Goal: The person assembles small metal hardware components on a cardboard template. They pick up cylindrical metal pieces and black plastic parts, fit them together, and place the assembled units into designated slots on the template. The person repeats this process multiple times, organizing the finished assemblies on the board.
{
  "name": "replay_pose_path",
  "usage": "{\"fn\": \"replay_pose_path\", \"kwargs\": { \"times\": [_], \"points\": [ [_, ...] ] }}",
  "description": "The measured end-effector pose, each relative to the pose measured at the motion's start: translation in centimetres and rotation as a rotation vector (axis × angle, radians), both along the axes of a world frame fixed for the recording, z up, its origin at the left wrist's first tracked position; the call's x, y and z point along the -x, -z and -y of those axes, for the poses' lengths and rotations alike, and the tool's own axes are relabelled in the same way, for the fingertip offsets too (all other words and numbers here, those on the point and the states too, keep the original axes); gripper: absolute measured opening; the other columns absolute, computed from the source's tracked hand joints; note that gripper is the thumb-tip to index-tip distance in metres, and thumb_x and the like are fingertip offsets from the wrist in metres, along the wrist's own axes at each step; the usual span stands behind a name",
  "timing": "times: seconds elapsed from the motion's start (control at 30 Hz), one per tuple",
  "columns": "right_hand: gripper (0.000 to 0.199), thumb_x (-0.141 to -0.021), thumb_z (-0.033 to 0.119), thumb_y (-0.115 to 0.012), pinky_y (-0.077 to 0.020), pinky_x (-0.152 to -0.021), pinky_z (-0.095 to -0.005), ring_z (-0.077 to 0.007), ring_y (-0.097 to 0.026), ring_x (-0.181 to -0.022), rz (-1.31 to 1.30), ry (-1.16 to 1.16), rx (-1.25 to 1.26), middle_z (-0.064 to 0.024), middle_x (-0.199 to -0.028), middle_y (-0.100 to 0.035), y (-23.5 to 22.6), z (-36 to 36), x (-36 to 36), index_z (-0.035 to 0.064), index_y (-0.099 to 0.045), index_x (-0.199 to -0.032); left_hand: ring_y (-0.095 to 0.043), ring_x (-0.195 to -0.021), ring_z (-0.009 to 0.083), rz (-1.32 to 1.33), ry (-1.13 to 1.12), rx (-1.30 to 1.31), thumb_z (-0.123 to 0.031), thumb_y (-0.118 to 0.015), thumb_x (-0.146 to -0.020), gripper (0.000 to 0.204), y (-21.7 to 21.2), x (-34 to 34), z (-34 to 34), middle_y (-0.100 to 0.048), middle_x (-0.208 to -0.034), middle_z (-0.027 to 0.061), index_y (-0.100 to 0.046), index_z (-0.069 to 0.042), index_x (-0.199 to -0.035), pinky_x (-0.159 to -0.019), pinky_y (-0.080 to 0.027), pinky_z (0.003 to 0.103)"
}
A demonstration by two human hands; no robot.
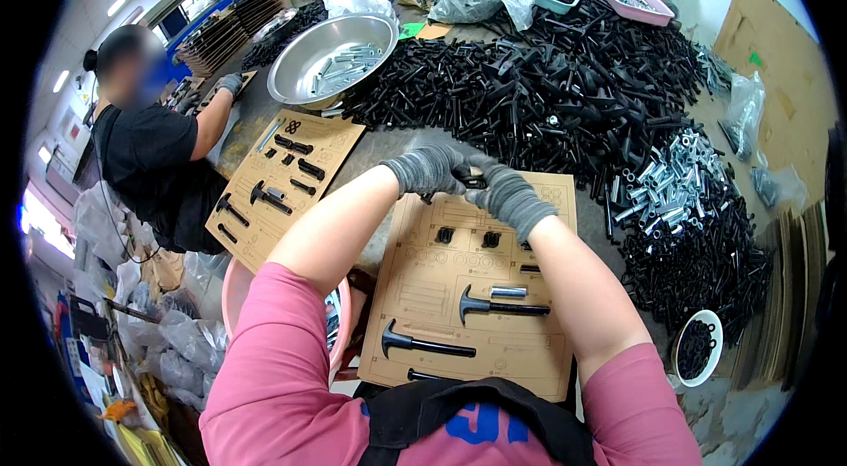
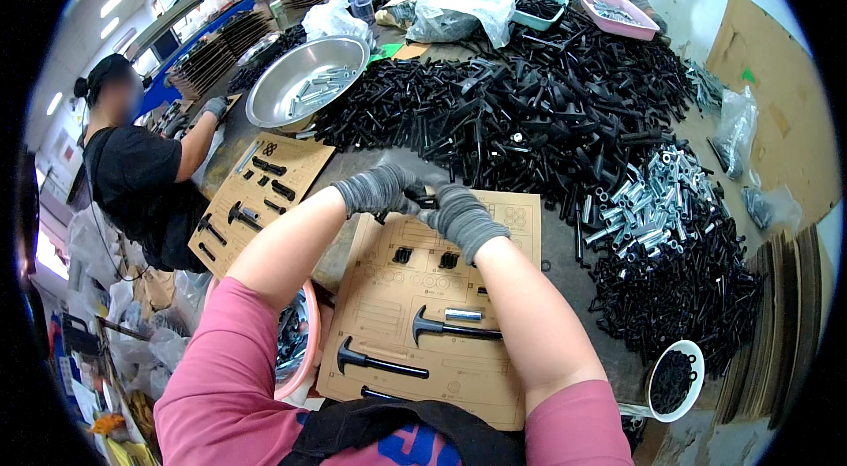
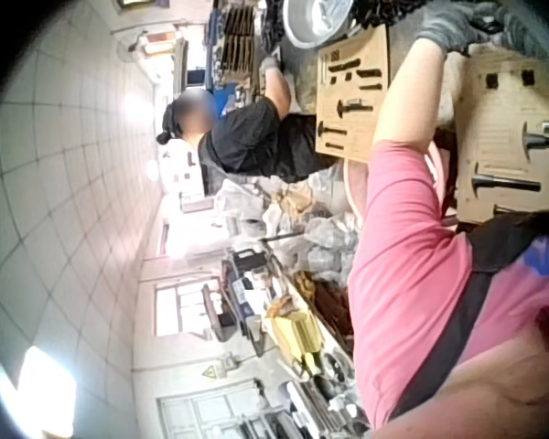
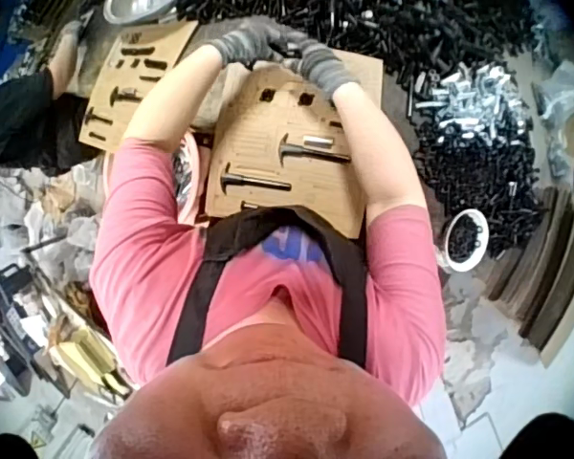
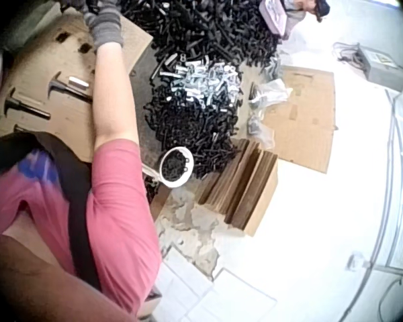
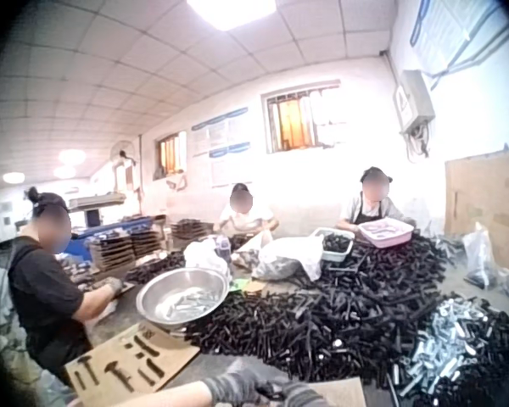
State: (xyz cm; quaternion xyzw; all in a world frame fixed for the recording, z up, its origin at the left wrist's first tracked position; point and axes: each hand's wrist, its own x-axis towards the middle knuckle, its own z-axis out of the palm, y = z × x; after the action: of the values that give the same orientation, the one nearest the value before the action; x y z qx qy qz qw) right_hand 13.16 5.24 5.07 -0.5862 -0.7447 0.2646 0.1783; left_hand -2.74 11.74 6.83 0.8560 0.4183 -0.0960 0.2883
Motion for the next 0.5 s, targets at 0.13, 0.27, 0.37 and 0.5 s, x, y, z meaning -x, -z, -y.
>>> {"fn": "replay_pose_path", "kwargs": {
  "times": [0.13,0.27,0.37,0.5],
  "points": [
    [0.036,-0.078,0.023,-0.06,-0.044,-0.086,-0.0362,-0.0292,-0.055,-0.099,0.23,-0.082,0.063,-0.0149,-0.108,-0.058,1.0,0.4,-0.3,0.0092,-0.054,-0.111,-0.061,-0.074,0.0184,-0.1,-0.172,0.115,-0.018,-0.065,-0.076,0.026,-0.7,-0.2,1.7,-0.064,-0.081,0.0088,-0.063,-0.009,-0.1,-0.063,-0.051,0.031],
    [0.025,-0.079,0.023,-0.059,-0.0441,-0.083,-0.0375,-0.0285,-0.057,-0.093,0.275,-0.088,0.076,-0.0131,-0.097,-0.06,0.8,1.5,0.0,0.0098,-0.06,-0.099,-0.062,-0.077,0.0222,-0.038,-0.052,-0.006,-0.023,-0.066,-0.076,0.025,2.2,2.4,1.5,-0.065,-0.086,0.0095,-0.064,-0.01,-0.097,-0.069,-0.05,0.033],
    [0.022,-0.078,0.024,-0.06,-0.0445,-0.081,-0.0383,-0.029,-0.056,-0.092,0.311,-0.117,0.062,-0.0127,-0.096,-0.06,2.1,1.2,0.3,0.0105,-0.06,-0.096,-0.06,-0.076,0.0197,0.014,-0.176,0.1,-0.017,-0.064,-0.077,0.024,2.0,2.5,2.2,-0.065,-0.086,0.0085,-0.063,-0.008,-0.099,-0.067,-0.049,0.031],
    [0.024,-0.08,0.026,-0.059,-0.0447,-0.082,-0.0362,-0.0267,-0.057,-0.094,0.356,-0.062,0.117,-0.0113,-0.1,-0.059,0.5,1.6,1.7,0.0129,-0.062,-0.099,-0.059,-0.084,0.0185,0.136,-0.15,-0.077,-0.02,-0.063,-0.08,0.03,1.7,3.0,1.8,-0.063,-0.096,0.0101,-0.058,-0.009,-0.108,-0.071,-0.049,0.032]
  ]
}}
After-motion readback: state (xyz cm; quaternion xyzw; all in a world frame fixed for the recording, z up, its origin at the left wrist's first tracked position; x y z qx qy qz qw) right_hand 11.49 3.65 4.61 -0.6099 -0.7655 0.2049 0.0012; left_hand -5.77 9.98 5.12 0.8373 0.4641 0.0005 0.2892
